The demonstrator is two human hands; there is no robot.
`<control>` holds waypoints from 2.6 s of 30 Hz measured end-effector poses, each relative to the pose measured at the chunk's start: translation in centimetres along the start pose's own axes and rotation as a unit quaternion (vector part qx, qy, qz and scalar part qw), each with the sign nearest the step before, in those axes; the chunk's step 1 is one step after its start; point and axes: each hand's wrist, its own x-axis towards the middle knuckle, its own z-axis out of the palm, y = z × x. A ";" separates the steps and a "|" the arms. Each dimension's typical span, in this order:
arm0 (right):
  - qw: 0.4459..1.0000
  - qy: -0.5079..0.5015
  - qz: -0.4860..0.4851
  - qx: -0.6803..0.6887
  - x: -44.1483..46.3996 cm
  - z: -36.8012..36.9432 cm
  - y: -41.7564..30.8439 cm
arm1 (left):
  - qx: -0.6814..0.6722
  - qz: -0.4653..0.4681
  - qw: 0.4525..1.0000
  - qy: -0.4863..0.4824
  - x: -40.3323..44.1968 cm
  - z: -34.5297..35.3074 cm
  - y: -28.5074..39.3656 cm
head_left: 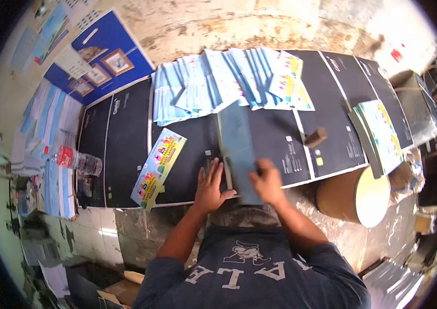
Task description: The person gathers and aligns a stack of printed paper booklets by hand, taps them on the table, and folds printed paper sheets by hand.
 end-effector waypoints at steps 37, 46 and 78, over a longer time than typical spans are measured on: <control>0.920 -0.112 -0.036 0.373 2.3 0.0 -8.3 | -0.318 -0.115 0.924 0.176 1.8 -12.3 8.4; 0.920 -0.043 -0.092 0.379 1.3 -2.3 -9.1 | -0.265 -0.095 0.938 0.202 2.2 -12.6 9.6; 0.977 -0.170 -0.096 0.085 2.5 -10.6 -12.4 | -0.264 -0.012 0.964 0.030 0.6 -15.3 9.8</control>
